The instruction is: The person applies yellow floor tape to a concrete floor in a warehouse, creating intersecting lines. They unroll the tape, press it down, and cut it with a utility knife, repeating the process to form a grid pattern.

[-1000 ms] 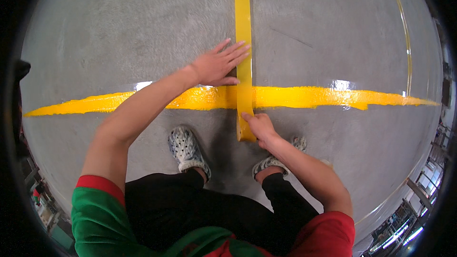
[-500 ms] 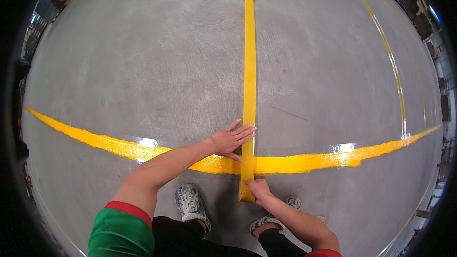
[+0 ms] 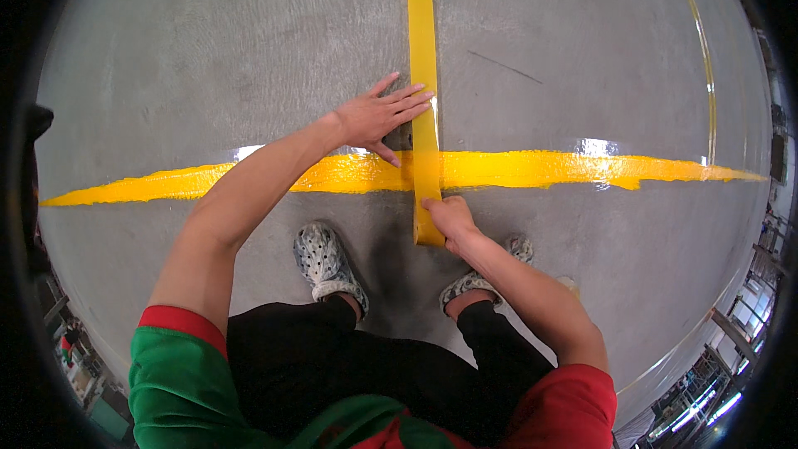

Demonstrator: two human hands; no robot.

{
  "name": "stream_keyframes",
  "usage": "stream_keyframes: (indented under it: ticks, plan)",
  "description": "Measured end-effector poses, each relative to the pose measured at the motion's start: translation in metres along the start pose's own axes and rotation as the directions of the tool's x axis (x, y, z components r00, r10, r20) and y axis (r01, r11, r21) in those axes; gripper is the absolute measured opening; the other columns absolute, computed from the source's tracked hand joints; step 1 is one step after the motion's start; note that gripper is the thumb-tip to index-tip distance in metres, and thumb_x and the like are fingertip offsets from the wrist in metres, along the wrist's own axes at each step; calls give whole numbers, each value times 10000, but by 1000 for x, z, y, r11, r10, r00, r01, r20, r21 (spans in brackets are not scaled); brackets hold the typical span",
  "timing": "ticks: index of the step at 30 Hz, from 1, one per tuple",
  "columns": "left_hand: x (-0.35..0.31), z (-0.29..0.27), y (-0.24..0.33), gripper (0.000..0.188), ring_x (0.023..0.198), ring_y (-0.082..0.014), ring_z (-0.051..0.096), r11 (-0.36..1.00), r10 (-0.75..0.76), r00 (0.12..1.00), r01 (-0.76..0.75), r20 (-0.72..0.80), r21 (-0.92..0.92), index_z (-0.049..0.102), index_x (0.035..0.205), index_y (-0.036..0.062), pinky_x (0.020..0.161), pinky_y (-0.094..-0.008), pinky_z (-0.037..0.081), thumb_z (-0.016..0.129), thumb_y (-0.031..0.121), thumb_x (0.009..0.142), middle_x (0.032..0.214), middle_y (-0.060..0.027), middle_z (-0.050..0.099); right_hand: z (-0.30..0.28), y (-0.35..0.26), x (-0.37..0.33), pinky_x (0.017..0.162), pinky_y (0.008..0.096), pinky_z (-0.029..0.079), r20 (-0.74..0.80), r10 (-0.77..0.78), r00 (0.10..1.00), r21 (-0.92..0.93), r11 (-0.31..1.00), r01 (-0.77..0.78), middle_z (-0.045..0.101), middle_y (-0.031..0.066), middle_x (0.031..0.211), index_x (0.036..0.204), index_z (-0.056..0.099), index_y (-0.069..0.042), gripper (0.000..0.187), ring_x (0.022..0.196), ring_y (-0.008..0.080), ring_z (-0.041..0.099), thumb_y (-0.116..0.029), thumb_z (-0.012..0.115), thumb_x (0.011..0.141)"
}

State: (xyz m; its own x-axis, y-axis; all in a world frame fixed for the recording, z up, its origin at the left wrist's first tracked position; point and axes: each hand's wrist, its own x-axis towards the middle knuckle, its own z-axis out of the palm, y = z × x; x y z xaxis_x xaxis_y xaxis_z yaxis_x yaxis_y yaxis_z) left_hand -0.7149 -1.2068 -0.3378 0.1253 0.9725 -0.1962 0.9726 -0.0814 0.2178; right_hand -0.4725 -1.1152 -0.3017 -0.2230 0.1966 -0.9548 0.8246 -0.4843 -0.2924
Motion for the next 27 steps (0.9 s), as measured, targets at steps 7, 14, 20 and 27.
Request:
stream_keyframes:
  ticks: [7,14,20,27]
  plan:
    - [-1,0,2,1189,1519,-200,117,999,42,999,-42,18,-10,164,1561,78,1230,-514,11,618,770,706,1641,-36,166,6,0,5,631,394,524,-19,6,1000,19,1000,-5,683,163,901,1004,646,118,294,730,252,670,-156,625,897]
    - [0,6,3,1204,1520,-193,106,997,69,994,-71,79,28,154,1565,85,1227,-524,-9,595,798,701,1638,-24,181,6,2,10,625,395,523,-21,10,1000,20,1000,-10,679,167,883,994,642,125,294,721,253,668,-153,623,900]
    - [1,11,3,1167,1523,-181,87,993,74,993,-82,91,88,174,1563,78,1221,-534,-31,504,839,743,1642,-17,167,5,3,13,612,392,519,-12,17,1000,12,1000,-17,678,167,886,1002,639,120,286,726,251,670,-148,621,904]
    - [-3,14,12,1200,1522,-190,101,985,121,986,-133,112,113,152,1568,86,1222,-534,-15,547,826,709,1641,-15,170,6,4,18,624,397,516,-15,5,1000,19,1000,-5,678,165,891,1009,638,112,278,729,252,667,-145,629,905]
